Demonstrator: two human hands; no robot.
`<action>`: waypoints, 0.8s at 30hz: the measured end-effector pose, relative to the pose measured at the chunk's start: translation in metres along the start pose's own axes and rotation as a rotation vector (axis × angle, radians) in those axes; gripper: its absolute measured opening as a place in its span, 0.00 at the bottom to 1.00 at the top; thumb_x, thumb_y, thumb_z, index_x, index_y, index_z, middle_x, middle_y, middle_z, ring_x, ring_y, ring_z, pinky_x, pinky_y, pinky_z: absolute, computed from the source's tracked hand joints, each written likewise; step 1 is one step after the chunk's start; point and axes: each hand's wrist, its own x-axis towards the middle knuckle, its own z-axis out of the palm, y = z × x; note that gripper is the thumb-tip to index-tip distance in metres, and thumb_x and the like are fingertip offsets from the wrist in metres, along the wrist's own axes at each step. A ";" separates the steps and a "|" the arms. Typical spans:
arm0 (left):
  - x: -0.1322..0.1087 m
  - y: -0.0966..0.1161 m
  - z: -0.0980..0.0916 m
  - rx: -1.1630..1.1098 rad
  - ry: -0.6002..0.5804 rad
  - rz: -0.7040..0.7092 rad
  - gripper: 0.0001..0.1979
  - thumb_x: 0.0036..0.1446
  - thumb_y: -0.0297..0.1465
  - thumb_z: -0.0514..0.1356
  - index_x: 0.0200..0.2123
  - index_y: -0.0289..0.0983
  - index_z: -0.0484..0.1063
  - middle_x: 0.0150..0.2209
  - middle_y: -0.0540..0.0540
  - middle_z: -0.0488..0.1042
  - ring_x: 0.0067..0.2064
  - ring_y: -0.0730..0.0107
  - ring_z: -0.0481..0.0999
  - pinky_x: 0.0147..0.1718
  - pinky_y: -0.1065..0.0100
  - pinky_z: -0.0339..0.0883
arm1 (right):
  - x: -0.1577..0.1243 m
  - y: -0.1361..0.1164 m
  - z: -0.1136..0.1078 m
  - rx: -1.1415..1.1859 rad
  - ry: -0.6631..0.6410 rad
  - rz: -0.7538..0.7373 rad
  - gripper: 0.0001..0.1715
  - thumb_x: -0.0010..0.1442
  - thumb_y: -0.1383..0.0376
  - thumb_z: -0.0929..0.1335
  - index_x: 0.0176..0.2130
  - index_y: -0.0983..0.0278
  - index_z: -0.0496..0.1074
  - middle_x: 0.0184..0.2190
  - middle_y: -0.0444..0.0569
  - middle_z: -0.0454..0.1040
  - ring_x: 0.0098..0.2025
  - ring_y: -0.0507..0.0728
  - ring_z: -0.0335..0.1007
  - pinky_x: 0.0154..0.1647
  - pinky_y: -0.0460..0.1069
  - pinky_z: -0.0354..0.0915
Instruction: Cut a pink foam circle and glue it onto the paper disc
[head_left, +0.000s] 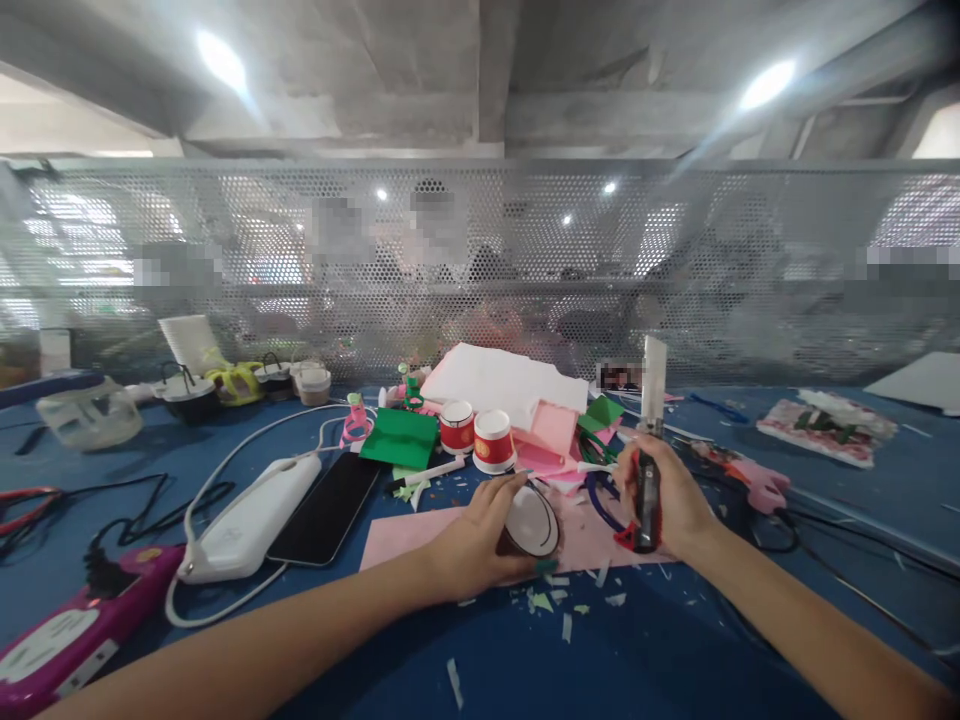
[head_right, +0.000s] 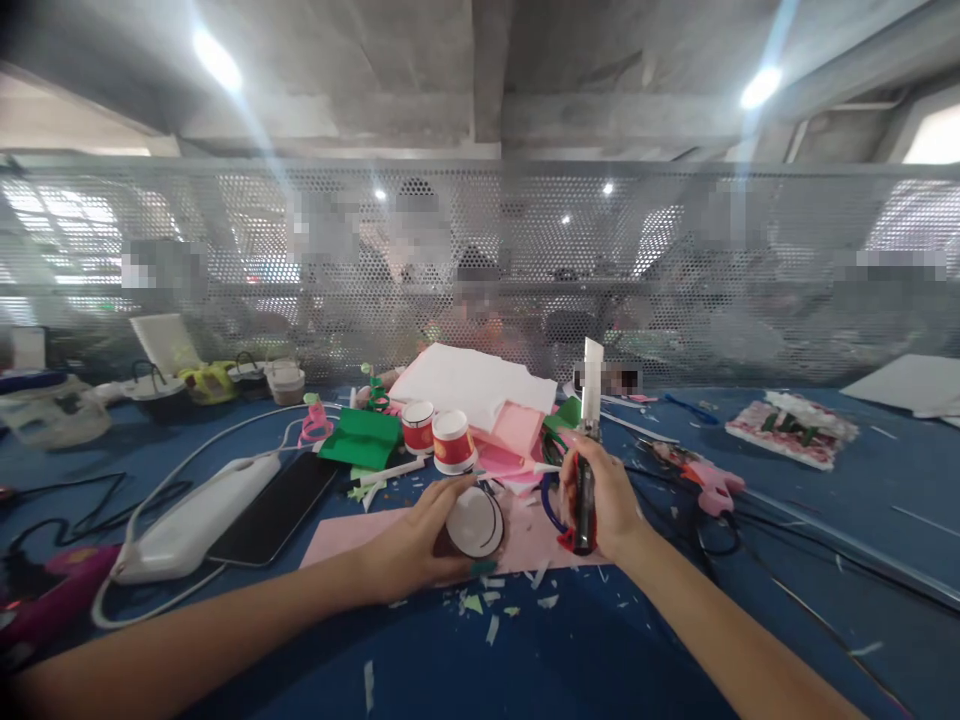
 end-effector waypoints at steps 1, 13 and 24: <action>0.000 0.000 0.001 0.017 0.008 0.002 0.39 0.49 0.36 0.63 0.60 0.34 0.49 0.61 0.34 0.54 0.63 0.53 0.53 0.60 0.51 0.51 | 0.000 0.000 0.000 0.018 -0.023 0.001 0.22 0.46 0.50 0.68 0.14 0.64 0.64 0.08 0.40 0.60 0.07 0.47 0.53 0.04 0.42 0.52; 0.002 -0.001 0.006 0.101 0.012 0.074 0.30 0.55 0.36 0.59 0.58 0.35 0.53 0.56 0.36 0.60 0.59 0.56 0.58 0.58 0.52 0.55 | -0.002 -0.009 -0.009 0.118 -0.195 -0.097 0.27 0.51 0.50 0.63 0.12 0.64 0.65 0.08 0.41 0.59 0.06 0.48 0.53 0.04 0.43 0.52; 0.003 0.004 0.002 0.109 -0.014 0.089 0.26 0.55 0.31 0.57 0.57 0.38 0.55 0.56 0.38 0.62 0.59 0.56 0.59 0.57 0.51 0.55 | 0.002 0.009 -0.008 -0.016 -0.217 -0.165 0.26 0.52 0.49 0.65 0.14 0.64 0.66 0.07 0.42 0.61 0.07 0.50 0.57 0.06 0.44 0.54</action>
